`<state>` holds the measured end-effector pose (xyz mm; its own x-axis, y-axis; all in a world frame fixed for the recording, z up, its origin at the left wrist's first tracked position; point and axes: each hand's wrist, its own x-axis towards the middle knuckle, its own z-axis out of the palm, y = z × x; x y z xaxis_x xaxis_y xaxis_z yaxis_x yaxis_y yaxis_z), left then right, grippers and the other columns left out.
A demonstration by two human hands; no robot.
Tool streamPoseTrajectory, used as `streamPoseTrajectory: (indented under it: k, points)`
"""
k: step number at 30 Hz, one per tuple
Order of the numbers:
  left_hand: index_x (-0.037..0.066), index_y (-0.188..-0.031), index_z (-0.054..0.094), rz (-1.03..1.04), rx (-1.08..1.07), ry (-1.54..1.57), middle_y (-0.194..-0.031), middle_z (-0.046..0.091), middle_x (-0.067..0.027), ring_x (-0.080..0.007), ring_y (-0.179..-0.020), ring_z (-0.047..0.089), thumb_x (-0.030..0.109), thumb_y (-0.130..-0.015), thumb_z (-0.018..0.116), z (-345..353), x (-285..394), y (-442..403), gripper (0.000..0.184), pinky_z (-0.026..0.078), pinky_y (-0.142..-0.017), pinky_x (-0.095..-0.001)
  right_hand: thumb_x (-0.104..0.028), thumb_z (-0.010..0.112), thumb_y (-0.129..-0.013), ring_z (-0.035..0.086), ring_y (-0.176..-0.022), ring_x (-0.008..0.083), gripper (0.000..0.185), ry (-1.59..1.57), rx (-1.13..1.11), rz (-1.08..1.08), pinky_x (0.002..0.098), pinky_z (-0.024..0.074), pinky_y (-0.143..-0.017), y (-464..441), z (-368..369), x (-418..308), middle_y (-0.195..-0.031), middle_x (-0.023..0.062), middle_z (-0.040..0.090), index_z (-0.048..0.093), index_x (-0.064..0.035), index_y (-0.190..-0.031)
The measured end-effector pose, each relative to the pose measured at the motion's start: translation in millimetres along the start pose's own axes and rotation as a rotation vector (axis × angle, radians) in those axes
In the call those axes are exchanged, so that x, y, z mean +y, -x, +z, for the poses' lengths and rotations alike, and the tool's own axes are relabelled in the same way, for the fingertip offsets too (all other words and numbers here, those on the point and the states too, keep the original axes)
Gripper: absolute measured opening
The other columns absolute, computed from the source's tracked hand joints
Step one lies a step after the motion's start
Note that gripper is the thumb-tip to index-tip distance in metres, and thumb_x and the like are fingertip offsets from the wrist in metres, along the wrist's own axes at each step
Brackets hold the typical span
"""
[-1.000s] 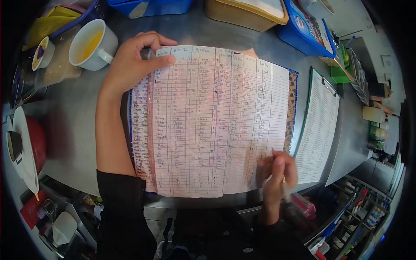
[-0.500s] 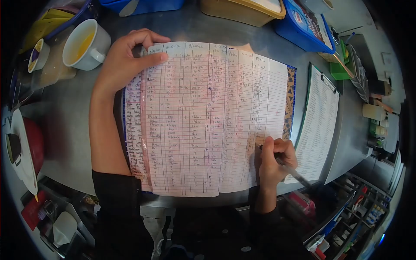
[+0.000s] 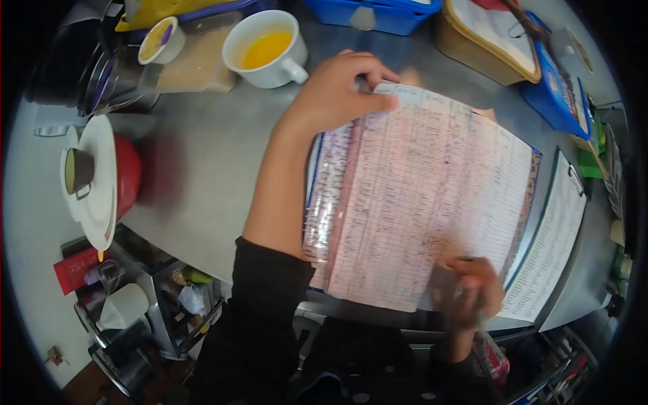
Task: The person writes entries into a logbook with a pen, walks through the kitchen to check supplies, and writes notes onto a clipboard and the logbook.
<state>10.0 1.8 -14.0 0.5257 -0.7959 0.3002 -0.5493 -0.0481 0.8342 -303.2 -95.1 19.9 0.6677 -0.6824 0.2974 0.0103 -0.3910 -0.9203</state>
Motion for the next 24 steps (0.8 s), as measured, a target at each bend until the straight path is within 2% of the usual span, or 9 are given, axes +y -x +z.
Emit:
streamPoseTrajectory:
  k: [2, 5, 7, 9, 10, 11, 13, 18, 24]
  points:
    - [0.006, -0.066, 0.044, -0.028, -0.018, -0.016, -0.097, 0.069, -0.0053, -0.0208, -0.092, 0.053, 0.015, -0.070, 0.076, -1, 2, 1, 0.034, 0.042, -0.082, -0.0324, -0.005, 0.068, -0.079, 0.055, -0.052, 0.0179, 0.007, 0.343, -0.389, -0.238, 0.0258, 0.0420, -0.046, -6, 19, -15, -0.081, 0.0139, 0.067, 0.062, -0.0040, -0.082]
    - [0.007, -0.066, 0.042, -0.039, -0.019, -0.035, -0.100, 0.069, -0.0049, -0.0178, -0.092, 0.054, 0.017, -0.072, 0.076, 0, 2, 1, 0.036, 0.042, -0.084, -0.0311, -0.002, 0.073, -0.070, 0.060, -0.057, 0.0230, 0.024, 0.437, -0.481, -0.159, 0.0269, 0.0466, -0.051, 2, 29, -20, -0.092, 0.0163, 0.068, 0.065, -0.0056, -0.092]
    - [0.006, -0.066, 0.043, -0.052, -0.031, -0.017, -0.100, 0.069, -0.0044, -0.0182, -0.093, 0.054, 0.016, -0.072, 0.076, -1, 2, 1, 0.035, 0.042, -0.085, -0.0319, -0.003, 0.073, -0.070, 0.062, -0.059, 0.0207, 0.025, 0.419, -0.554, -0.100, 0.0277, 0.0476, -0.050, 4, 33, -30, -0.098, 0.0160, 0.068, 0.065, -0.0065, -0.094]
    - [0.006, -0.067, 0.043, -0.054, -0.025, -0.019, -0.100, 0.069, -0.0045, -0.0182, -0.093, 0.054, 0.016, -0.072, 0.076, 0, 1, 1, 0.035, 0.042, -0.085, -0.0324, 0.006, 0.068, -0.071, 0.066, -0.063, 0.0250, 0.024, 0.413, -0.718, -0.083, 0.0291, 0.0514, -0.056, 0, 41, -49, -0.096, 0.0178, 0.068, 0.063, -0.0036, -0.091]
    - [0.006, -0.067, 0.043, -0.054, -0.021, -0.020, -0.100, 0.069, -0.0046, -0.0181, -0.093, 0.054, 0.016, -0.072, 0.076, 1, 1, 1, 0.035, 0.041, -0.086, -0.0328, 0.005, 0.070, -0.070, 0.067, -0.068, 0.0272, 0.027, 0.398, -0.783, -0.062, 0.0309, 0.0527, -0.057, 0, 43, -52, -0.101, 0.0164, 0.067, 0.063, -0.0048, -0.093]
    - [0.006, -0.067, 0.043, -0.054, -0.021, -0.018, -0.100, 0.069, -0.0046, -0.0181, -0.093, 0.054, 0.016, -0.072, 0.076, 1, 1, 2, 0.035, 0.041, -0.086, -0.0328, 0.005, 0.070, -0.070, 0.067, -0.068, 0.0272, 0.027, 0.400, -0.783, -0.061, 0.0309, 0.0527, -0.057, 1, 45, -51, -0.101, 0.0164, 0.067, 0.063, -0.0048, -0.093]
    - [0.007, -0.067, 0.043, -0.064, -0.016, -0.024, -0.101, 0.069, -0.0046, -0.0181, -0.094, 0.054, 0.016, -0.072, 0.076, 1, 2, 2, 0.035, 0.041, -0.087, -0.0333, -0.005, 0.071, -0.070, 0.060, -0.056, 0.0138, 0.033, 0.384, -0.854, -0.150, 0.0260, 0.0486, -0.050, 4, 50, -43, -0.113, 0.0133, 0.064, 0.061, -0.0064, -0.102]
    - [0.006, -0.068, 0.043, -0.046, -0.038, -0.017, -0.102, 0.069, -0.0057, -0.0179, -0.094, 0.054, 0.015, -0.072, 0.076, -2, 3, 1, 0.034, 0.040, -0.089, -0.0332, -0.007, 0.070, -0.072, 0.060, -0.054, 0.0145, 0.031, 0.372, -0.745, -0.132, 0.0255, 0.0481, -0.049, 4, 61, -37, -0.117, 0.0140, 0.062, 0.059, -0.0057, -0.101]
    - [0.007, -0.068, 0.042, -0.067, -0.067, 0.063, -0.104, 0.066, -0.0095, -0.0174, -0.099, 0.054, 0.011, -0.073, 0.074, -1, 3, 0, 0.033, 0.039, -0.092, -0.0327, -0.004, 0.069, -0.076, 0.063, -0.058, 0.0169, 0.025, 0.396, -0.572, -0.045, 0.0258, 0.0496, -0.051, 9, 30, -27, -0.108, 0.0135, 0.066, 0.058, -0.0042, -0.098]
